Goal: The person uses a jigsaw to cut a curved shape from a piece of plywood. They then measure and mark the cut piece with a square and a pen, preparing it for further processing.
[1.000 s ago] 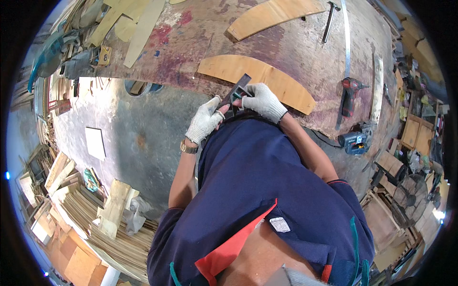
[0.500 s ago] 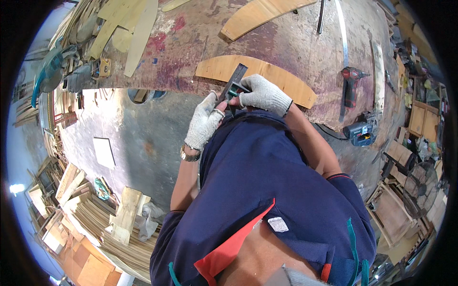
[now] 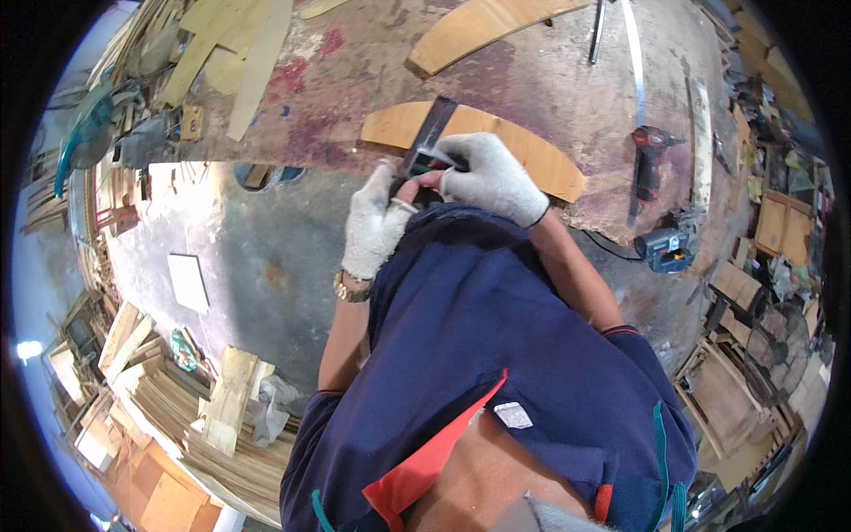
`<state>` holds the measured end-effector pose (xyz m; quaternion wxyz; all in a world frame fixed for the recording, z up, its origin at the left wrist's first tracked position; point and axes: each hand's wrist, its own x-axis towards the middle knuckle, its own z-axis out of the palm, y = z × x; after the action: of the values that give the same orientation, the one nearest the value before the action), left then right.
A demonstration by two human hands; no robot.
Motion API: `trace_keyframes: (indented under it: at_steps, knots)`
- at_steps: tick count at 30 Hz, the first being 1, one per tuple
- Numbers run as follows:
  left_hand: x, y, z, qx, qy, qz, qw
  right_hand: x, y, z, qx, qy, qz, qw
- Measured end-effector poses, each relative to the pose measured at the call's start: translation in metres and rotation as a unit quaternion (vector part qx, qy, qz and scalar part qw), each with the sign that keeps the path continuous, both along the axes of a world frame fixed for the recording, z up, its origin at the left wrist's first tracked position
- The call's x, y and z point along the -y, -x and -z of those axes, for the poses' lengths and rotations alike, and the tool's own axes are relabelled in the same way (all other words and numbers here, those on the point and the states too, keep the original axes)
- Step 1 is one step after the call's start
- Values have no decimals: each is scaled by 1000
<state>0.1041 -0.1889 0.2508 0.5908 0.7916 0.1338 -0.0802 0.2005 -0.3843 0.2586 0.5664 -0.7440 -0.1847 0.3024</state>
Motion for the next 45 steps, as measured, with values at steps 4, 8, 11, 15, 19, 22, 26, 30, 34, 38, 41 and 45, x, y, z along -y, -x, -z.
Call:
trace_keyframes:
  at_steps: [4, 8, 11, 15, 19, 22, 26, 30, 34, 38, 41, 45]
  knots:
    - [-17, 8, 25, 131, -57, -7, 990, -5, -5, -21, 118, 47, -75, 989]
    - [-41, -8, -1, 300, -489, 100, 813, -9, 12, 3, 255, 196, -53, 945]
    - [-49, -16, 1, 181, -426, 70, 884, -15, 21, 1, 132, 261, -111, 950]
    - [-68, -14, 1, -9, -530, 197, 825, -2, 28, 20, 140, 260, -134, 946]
    - [-48, -13, 2, 58, -412, 61, 907, 4, 24, 14, 144, 286, -72, 945]
    - [-40, -14, 20, 0, -167, 52, 985, 1, 20, 15, 223, 217, 67, 948]
    - [-17, -14, 8, -129, 104, 3, 986, 7, 1, -9, 93, 169, 15, 981]
    - [-9, -14, -6, -152, 186, -17, 971, 12, -1, 9, -94, 33, -24, 995]
    - [-5, -8, -16, -147, 199, -35, 968, 14, -3, -4, -228, -48, -16, 972]
    - [1, -9, -32, -151, 137, -38, 978, 12, -9, 2, -197, -47, -16, 979]
    - [1, -6, -25, -94, 26, -35, 995, 9, -13, -8, -232, -34, 11, 972]
    - [4, -6, -34, -115, -12, -37, 993, 12, -19, -12, -216, -29, 32, 975]
